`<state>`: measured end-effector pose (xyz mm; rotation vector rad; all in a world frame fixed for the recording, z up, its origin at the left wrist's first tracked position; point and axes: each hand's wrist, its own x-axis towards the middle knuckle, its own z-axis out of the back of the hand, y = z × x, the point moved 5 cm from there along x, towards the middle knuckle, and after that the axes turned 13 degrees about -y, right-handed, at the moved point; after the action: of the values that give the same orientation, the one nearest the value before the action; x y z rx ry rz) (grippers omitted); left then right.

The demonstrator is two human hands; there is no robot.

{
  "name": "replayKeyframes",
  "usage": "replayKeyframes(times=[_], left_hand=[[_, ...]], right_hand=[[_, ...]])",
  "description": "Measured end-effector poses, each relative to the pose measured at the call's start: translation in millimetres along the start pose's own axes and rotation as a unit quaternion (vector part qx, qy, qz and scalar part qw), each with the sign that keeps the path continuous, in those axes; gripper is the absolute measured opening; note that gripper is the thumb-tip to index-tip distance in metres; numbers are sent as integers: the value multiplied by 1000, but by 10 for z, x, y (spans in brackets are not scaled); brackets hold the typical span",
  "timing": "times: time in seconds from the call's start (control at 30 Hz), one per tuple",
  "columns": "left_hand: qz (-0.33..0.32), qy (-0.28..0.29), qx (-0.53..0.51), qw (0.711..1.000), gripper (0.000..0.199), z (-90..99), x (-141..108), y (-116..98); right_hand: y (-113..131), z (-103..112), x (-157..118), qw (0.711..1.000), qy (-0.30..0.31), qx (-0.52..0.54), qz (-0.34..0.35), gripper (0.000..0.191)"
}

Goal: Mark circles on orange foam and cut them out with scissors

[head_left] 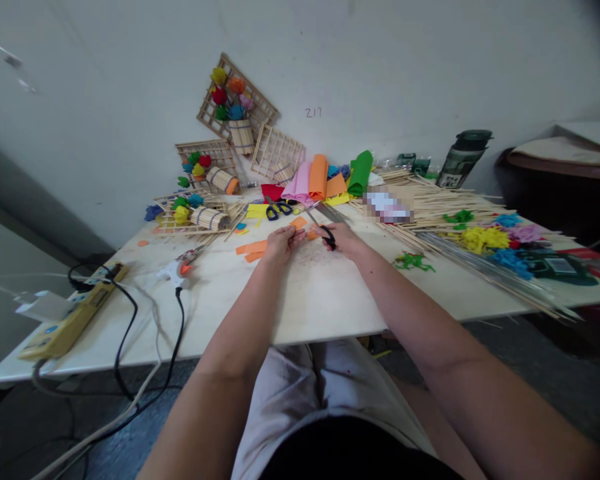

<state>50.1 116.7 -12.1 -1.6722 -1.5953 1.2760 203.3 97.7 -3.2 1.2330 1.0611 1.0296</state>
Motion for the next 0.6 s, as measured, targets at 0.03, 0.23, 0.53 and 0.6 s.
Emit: replayKeyframes(times=[0.03, 0.23, 0.53, 0.6], left_hand=[[-5, -3, -4, 1000, 14, 11, -3, -18], [-87, -1, 64, 994, 5, 25, 9, -68], [-275, -150, 330, 891, 17, 151, 139, -266], [-290, -203, 345, 869, 12, 279, 110, -387]], right_hand=[[4, 8, 5, 1000, 1, 8, 1, 27], [72, 33, 5, 999, -21, 32, 10, 18], [25, 55, 82, 998, -58, 9, 22, 15], [13, 52, 84, 998, -54, -7, 24, 15]])
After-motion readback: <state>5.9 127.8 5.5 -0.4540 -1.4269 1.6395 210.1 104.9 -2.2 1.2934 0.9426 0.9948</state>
